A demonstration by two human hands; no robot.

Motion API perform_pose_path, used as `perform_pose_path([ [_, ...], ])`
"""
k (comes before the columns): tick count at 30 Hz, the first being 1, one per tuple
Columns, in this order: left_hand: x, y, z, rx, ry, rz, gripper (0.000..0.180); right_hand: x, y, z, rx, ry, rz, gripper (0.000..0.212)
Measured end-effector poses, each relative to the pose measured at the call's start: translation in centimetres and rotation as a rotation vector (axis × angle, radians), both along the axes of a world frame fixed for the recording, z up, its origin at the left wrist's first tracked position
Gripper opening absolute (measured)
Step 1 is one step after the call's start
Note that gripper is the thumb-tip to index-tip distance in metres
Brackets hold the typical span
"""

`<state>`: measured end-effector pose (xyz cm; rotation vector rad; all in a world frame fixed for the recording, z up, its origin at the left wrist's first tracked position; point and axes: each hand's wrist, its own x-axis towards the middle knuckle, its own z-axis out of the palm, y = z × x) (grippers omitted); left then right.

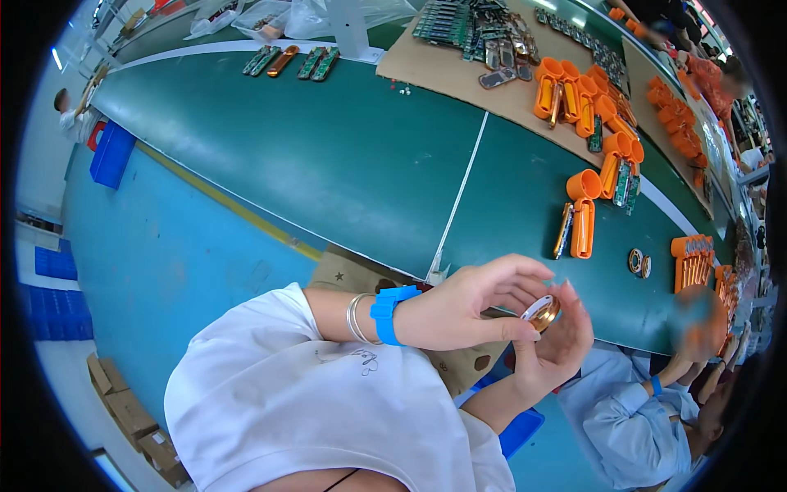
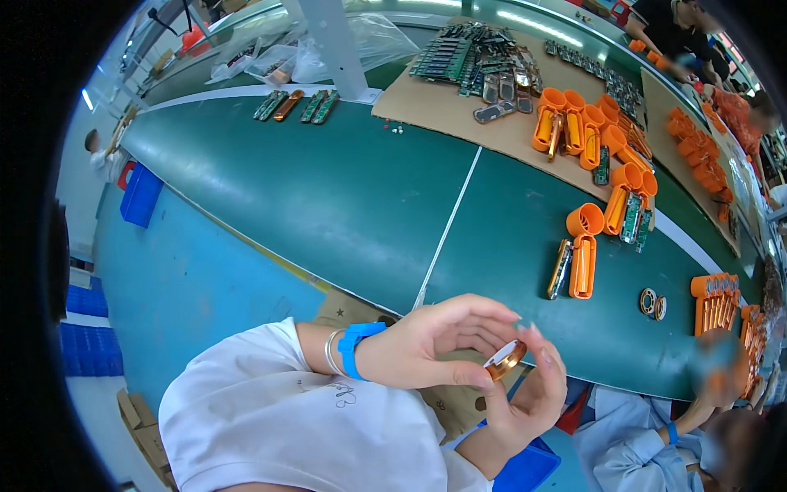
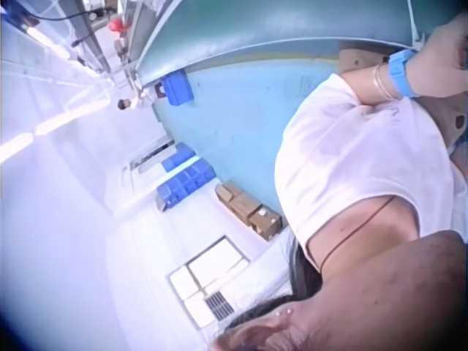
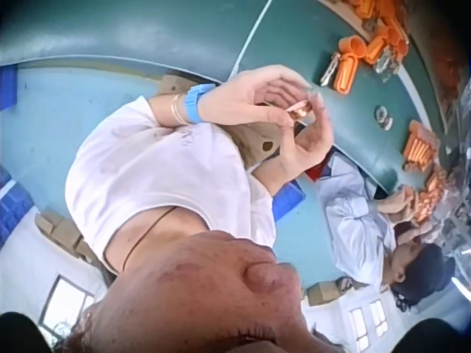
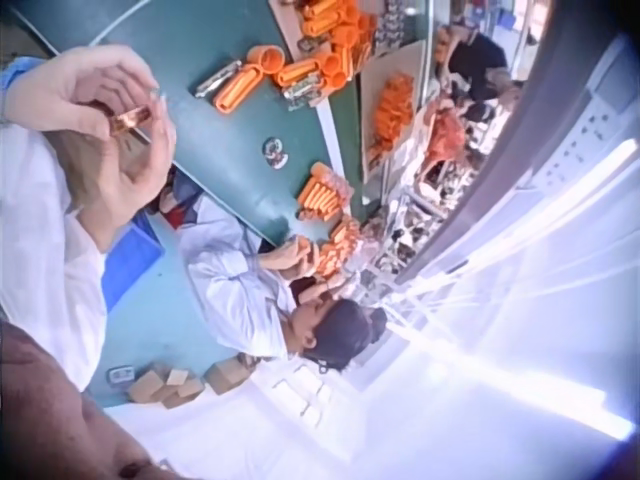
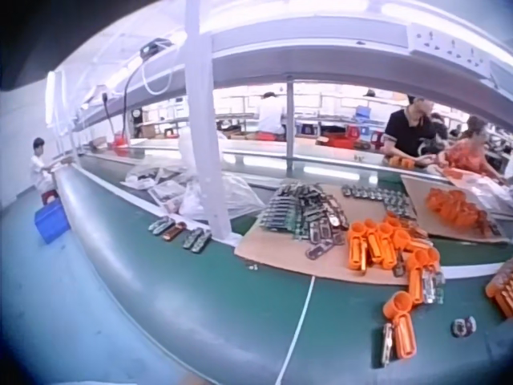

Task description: Assembling the internal components and housing of a small orange portable fan on an electronics assembly line.

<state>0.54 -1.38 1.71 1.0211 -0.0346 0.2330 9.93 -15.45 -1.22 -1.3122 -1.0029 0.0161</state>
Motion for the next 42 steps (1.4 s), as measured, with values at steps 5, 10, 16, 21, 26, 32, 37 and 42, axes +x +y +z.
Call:
perform_pose_path([
  [5, -0.1, 0.3, -0.6, -0.007, -0.064, -0.067, 0.057, -0.2, 0.2, 0.3, -0.037, -0.019, -0.099, 0.073],
  [10, 0.0, 1.2, -0.8, -0.11, -0.06, -0.183, 0.046, -0.2, 0.0, 0.4, -0.033, -0.136, -0.104, 0.085],
  [16, 0.4, 1.1, -2.3, -0.349, -0.092, -0.331, 0.041, -0.6, 0.0, 0.9, -0.008, -0.228, -0.152, 0.086],
  [21, 1.2, 0.5, -3.0, -0.576, -0.087, -0.41, 0.043, -0.9, 0.1, 1.4, -0.034, -0.212, -0.146, 0.083],
  [26, 1.8, 0.2, -3.8, -0.769, -0.117, -0.474, 0.041, -1.1, 0.5, 1.8, -0.081, -0.179, -0.163, 0.079],
  [32, 1.9, 0.0, -3.9, -0.829, -0.026, -0.448, 0.045, -1.3, 1.0, 2.3, -0.163, -0.025, -0.265, 0.078],
  [37, 1.9, -0.2, -3.9, -0.822, -0.008, -0.391, 0.047, -0.7, 0.7, 1.6, -0.164, 0.087, -0.21, 0.076],
  [42, 1.7, -0.2, -4.0, -0.706, -0.042, -0.306, 0.046, -0.6, 1.1, 1.0, -0.077, 0.318, -0.16, 0.079],
])
